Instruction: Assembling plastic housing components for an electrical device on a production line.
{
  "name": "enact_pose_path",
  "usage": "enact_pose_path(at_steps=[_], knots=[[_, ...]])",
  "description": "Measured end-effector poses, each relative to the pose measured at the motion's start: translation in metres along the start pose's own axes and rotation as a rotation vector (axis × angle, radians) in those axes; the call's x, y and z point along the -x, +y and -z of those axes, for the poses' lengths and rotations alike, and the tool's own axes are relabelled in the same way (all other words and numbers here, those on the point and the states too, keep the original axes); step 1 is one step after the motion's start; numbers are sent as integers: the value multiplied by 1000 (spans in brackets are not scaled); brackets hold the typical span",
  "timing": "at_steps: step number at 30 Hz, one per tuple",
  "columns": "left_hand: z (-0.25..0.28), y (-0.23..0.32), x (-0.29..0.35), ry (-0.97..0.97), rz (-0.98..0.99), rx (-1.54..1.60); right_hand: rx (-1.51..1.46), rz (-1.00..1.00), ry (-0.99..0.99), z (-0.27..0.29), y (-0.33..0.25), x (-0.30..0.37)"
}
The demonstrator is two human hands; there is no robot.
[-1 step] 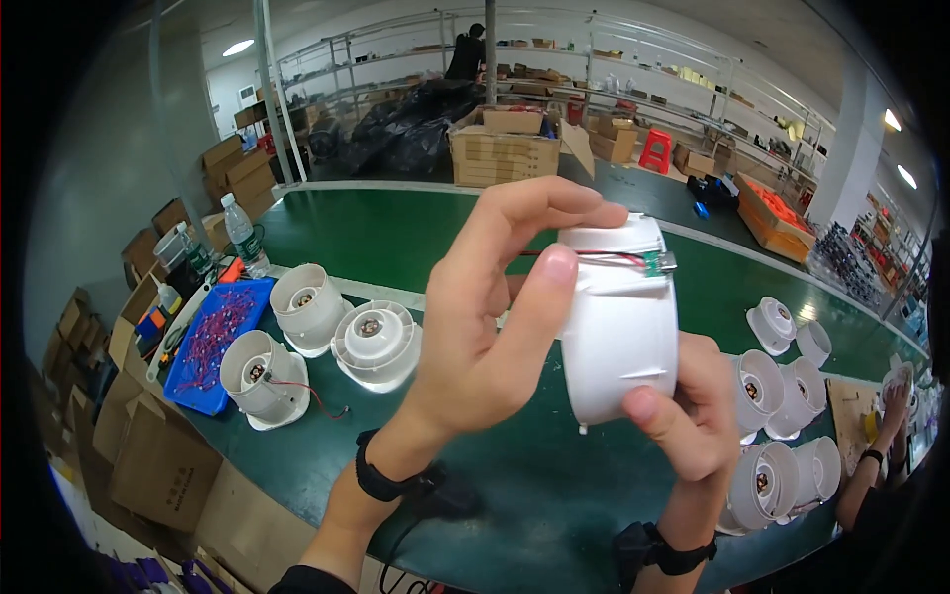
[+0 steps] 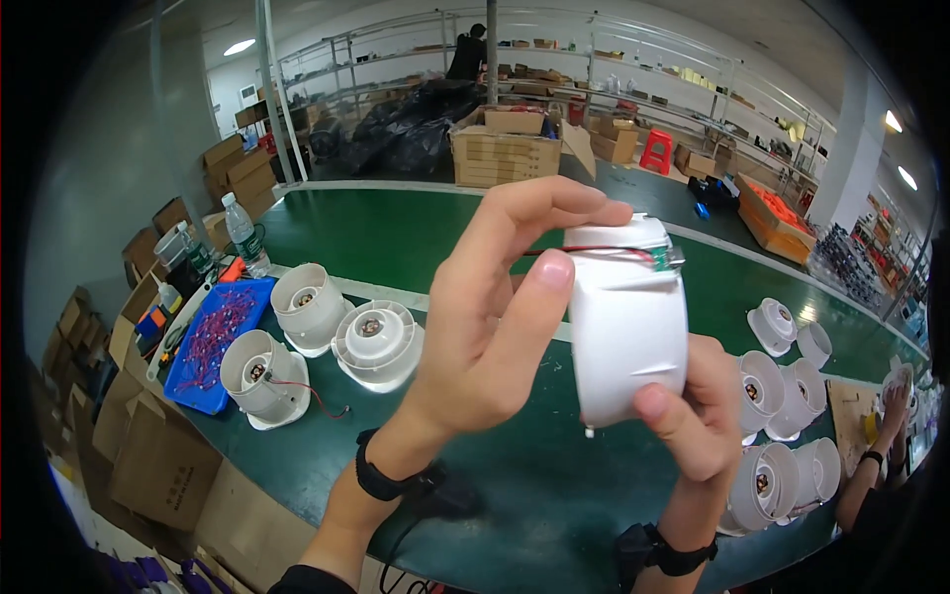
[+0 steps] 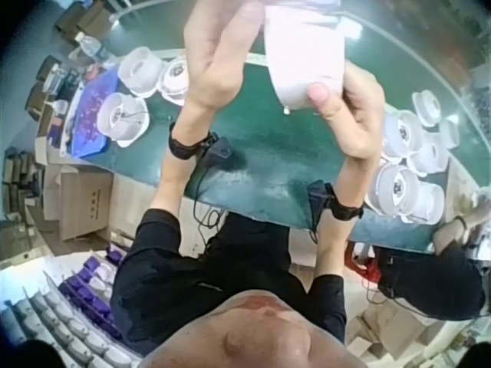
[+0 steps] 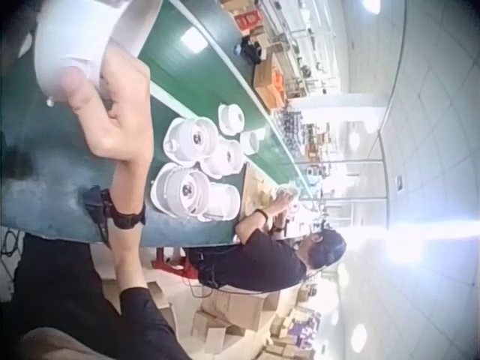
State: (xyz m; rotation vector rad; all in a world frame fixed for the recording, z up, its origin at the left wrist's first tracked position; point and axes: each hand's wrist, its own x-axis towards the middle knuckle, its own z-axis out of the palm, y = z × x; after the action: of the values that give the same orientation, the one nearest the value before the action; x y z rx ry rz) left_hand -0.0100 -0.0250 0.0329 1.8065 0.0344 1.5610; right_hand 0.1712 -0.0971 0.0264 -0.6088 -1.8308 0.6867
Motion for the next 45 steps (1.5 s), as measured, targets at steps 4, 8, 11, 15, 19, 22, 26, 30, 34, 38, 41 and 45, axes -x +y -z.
enact_pose_path(at_steps=[4,8,11,15,19,22,26,30,34,38,41,45], knots=[[-6,8,-5,-135,140,-49,-292,-192,145,-3,-17,8],[-2,11,-1,-155,124,-104,-321,-202,132,-5,-19,6],[-3,9,-1,-187,64,-131,-320,-202,162,-4,-24,8],[-2,5,-1,-247,36,-149,-273,-221,159,-2,-28,7],[-3,5,-1,-249,48,-130,-242,-220,148,-1,-28,7],[-6,5,-2,-246,56,-110,-227,-201,138,1,-29,8],[-5,5,0,-238,51,-112,-232,-198,131,0,-27,8],[-5,3,1,-203,74,-72,-185,-189,106,1,-26,8],[-5,5,-3,-207,99,-85,-180,-183,88,5,-25,6],[-8,6,-2,-173,154,-23,-163,-181,78,8,-22,7],[-7,4,-1,-164,144,3,-161,-176,68,10,-22,7],[-3,6,0,-102,27,-32,-87,-65,13,14,-8,3]])
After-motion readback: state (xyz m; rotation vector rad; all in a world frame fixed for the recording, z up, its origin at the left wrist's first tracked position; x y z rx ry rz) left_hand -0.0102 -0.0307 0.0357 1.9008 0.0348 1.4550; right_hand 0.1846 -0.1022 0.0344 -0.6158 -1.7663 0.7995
